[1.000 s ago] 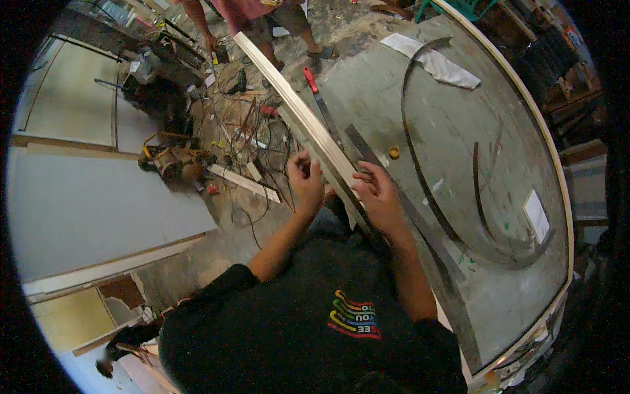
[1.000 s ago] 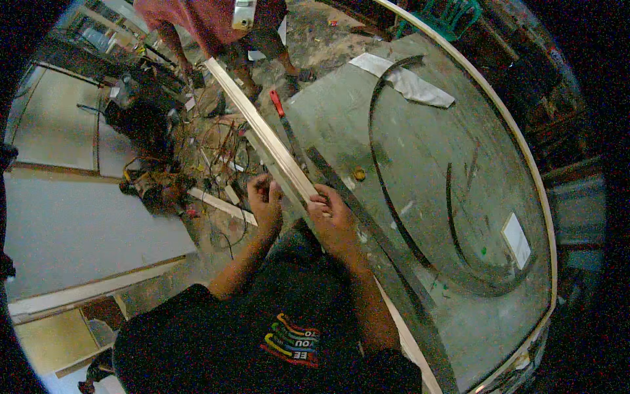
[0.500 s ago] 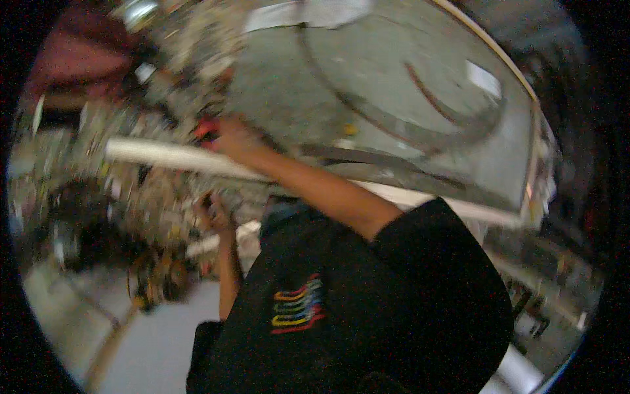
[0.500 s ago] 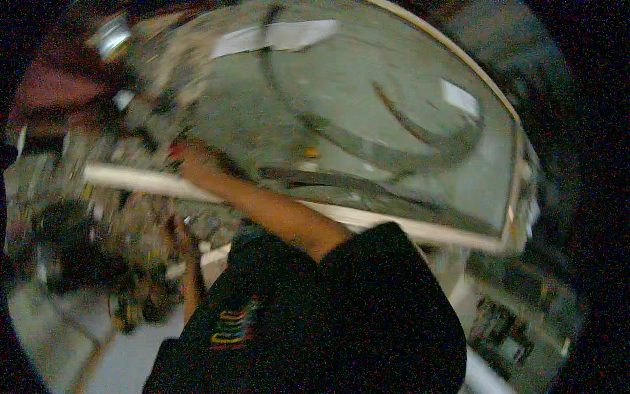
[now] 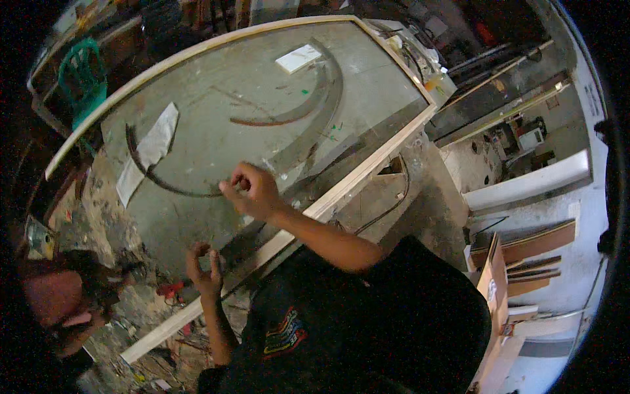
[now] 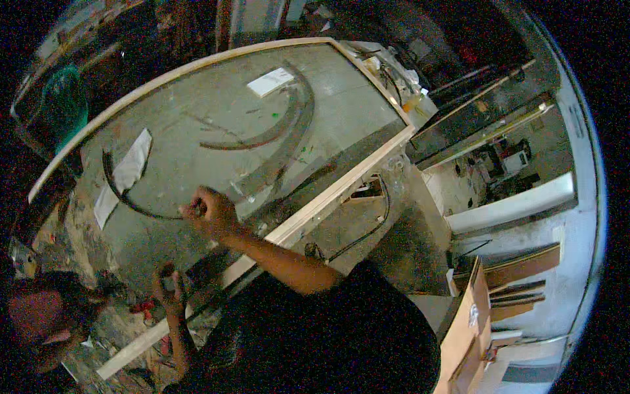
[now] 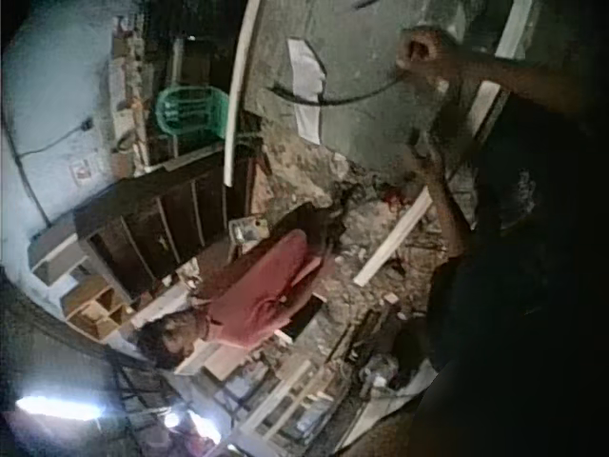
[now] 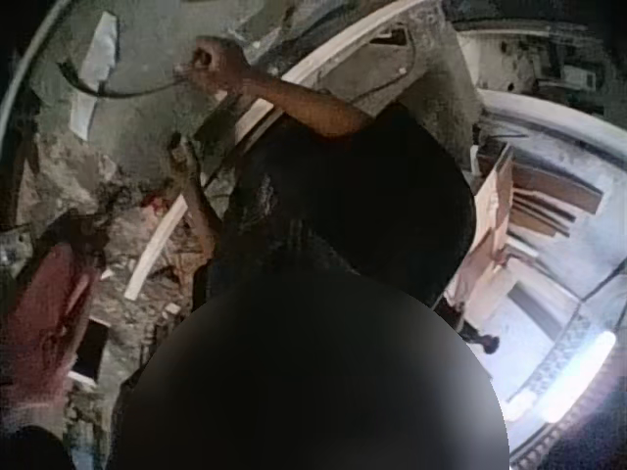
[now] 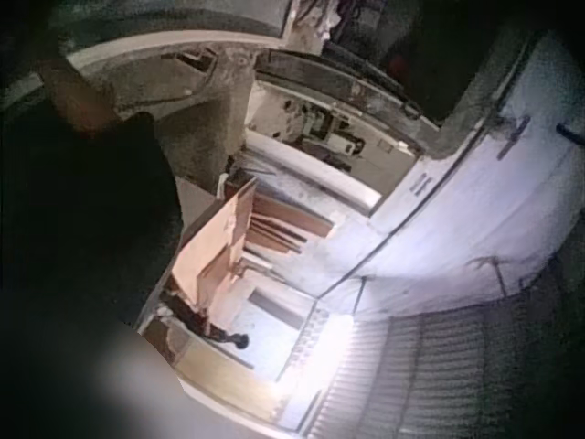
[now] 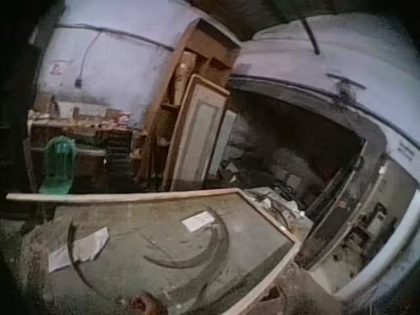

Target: The person applies a yellow liquid from a plastic bottle onto thin wooden strips laid on a glass table, then presses the strips onto a larger wooden frame. The person repeats this process for multiple strips, aligning and smoothing them by hand.

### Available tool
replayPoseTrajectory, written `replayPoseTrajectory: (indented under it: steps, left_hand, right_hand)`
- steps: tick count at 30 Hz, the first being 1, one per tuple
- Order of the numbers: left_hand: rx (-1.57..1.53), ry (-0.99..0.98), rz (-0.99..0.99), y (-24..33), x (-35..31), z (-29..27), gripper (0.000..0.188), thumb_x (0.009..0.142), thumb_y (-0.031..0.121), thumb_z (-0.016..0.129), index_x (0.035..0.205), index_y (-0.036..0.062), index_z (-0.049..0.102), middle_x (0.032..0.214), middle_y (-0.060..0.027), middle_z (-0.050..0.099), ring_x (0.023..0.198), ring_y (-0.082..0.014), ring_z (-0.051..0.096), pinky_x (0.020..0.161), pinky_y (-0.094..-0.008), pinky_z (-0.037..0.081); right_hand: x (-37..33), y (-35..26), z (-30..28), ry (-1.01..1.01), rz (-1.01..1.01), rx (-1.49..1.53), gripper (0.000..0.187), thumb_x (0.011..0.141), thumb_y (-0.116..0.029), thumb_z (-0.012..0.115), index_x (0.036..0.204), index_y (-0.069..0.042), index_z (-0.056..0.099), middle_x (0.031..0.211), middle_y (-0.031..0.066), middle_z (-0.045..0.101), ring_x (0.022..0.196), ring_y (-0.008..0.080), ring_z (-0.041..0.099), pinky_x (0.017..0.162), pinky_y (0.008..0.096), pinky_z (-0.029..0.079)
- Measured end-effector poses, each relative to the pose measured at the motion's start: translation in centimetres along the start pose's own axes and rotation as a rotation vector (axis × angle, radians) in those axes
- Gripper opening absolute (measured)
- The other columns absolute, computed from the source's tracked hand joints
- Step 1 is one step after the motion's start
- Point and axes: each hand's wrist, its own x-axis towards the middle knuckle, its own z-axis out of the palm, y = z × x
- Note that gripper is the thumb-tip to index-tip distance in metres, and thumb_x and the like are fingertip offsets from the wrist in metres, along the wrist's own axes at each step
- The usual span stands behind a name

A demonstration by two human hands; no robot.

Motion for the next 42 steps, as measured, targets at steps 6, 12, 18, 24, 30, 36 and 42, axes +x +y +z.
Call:
replayPoseTrajectory:
  steps: [6, 12, 18, 24, 30, 36, 42]
  left_hand:
    - [-0.036, -0.122, -0.041, 2.6, 4.1, 6.3, 0.025, 0.095, 0.011, 0.069, 0.116, -0.0008, 0.065, 0.098, -0.0126, 0.068, 0.089, -0.0231, 0.063, 0.082, -0.0347, 0.050]
    - [0.235, -0.320, -0.420, 4.1, 5.0, 7.6, 0.035, 0.095, 0.020, 0.074, 0.121, -0.0015, 0.064, 0.106, -0.0152, 0.068, 0.097, -0.0268, 0.064, 0.087, -0.0381, 0.050]
    - [0.612, -0.200, -0.399, 9.5, 5.9, 17.2, 0.041, 0.095, 0.018, 0.073, 0.128, -0.0028, 0.061, 0.130, -0.0206, 0.063, 0.120, -0.0338, 0.060, 0.104, -0.0440, 0.044]
    - [0.612, -0.521, -0.062, 14.2, 5.6, 44.7, 0.083, 0.092, 0.045, 0.071, 0.154, 0.0016, 0.036, 0.157, -0.0257, 0.038, 0.145, -0.0468, 0.036, 0.119, -0.0553, 0.028]
    - [0.742, -0.661, -0.056, 13.5, 5.6, 51.4, 0.059, 0.094, 0.024, 0.066, 0.146, 0.0042, 0.048, 0.155, -0.0247, 0.041, 0.144, -0.0483, 0.035, 0.120, -0.0599, 0.025]
    - [0.542, -0.765, -0.147, 16.2, 5.8, 58.7, 0.035, 0.082, 0.009, 0.072, 0.115, 0.0010, 0.064, 0.109, -0.0186, 0.062, 0.108, -0.0403, 0.057, 0.097, -0.0541, 0.043]
    - [0.503, -0.802, -0.047, 20.1, 10.7, 75.3, 0.033, 0.087, 0.020, 0.069, 0.116, 0.0048, 0.064, 0.112, -0.0149, 0.063, 0.106, -0.0367, 0.058, 0.093, -0.0525, 0.045]
  right_hand:
    - [-2.0, 3.1, -4.8, -0.170, 0.103, 0.039, 0.050, 0.088, -0.047, 0.075, 0.116, -0.007, 0.063, 0.089, 0.0077, 0.065, 0.077, 0.0197, 0.064, 0.074, 0.0345, 0.053]
    - [2.3, 17.6, -23.9, 0.495, 0.236, -0.184, 0.032, 0.090, -0.025, 0.074, 0.113, -0.007, 0.062, 0.106, 0.0105, 0.065, 0.091, 0.0222, 0.064, 0.084, 0.0378, 0.054]
    - [17.0, 39.0, -70.5, 1.252, 0.395, 1.452, 0.040, 0.094, -0.050, 0.054, 0.108, -0.013, 0.048, 0.097, 0.0094, 0.061, 0.067, 0.0252, 0.060, 0.058, 0.0424, 0.051]
    - [25.6, 57.9, -93.4, 1.099, 0.018, 1.454, 0.055, 0.096, -0.051, 0.042, 0.128, -0.010, 0.060, 0.119, 0.0108, 0.067, 0.107, 0.0314, 0.065, 0.082, 0.0502, 0.058]
    - [32.9, 62.4, -100.9, 0.817, 0.128, 1.562, 0.059, 0.096, -0.057, 0.041, 0.129, -0.013, 0.062, 0.125, 0.0096, 0.065, 0.110, 0.0312, 0.064, 0.082, 0.0492, 0.058]
    - [36.4, 66.8, -101.7, 0.821, 0.018, 1.572, 0.059, 0.096, -0.057, 0.044, 0.129, -0.012, 0.059, 0.118, 0.0104, 0.064, 0.102, 0.0276, 0.064, 0.077, 0.0427, 0.058]
    - [37.2, 74.0, -102.7, 0.712, -0.046, 1.587, 0.059, 0.096, -0.058, 0.048, 0.129, -0.010, 0.057, 0.112, 0.0111, 0.064, 0.095, 0.0241, 0.065, 0.072, 0.0362, 0.059]
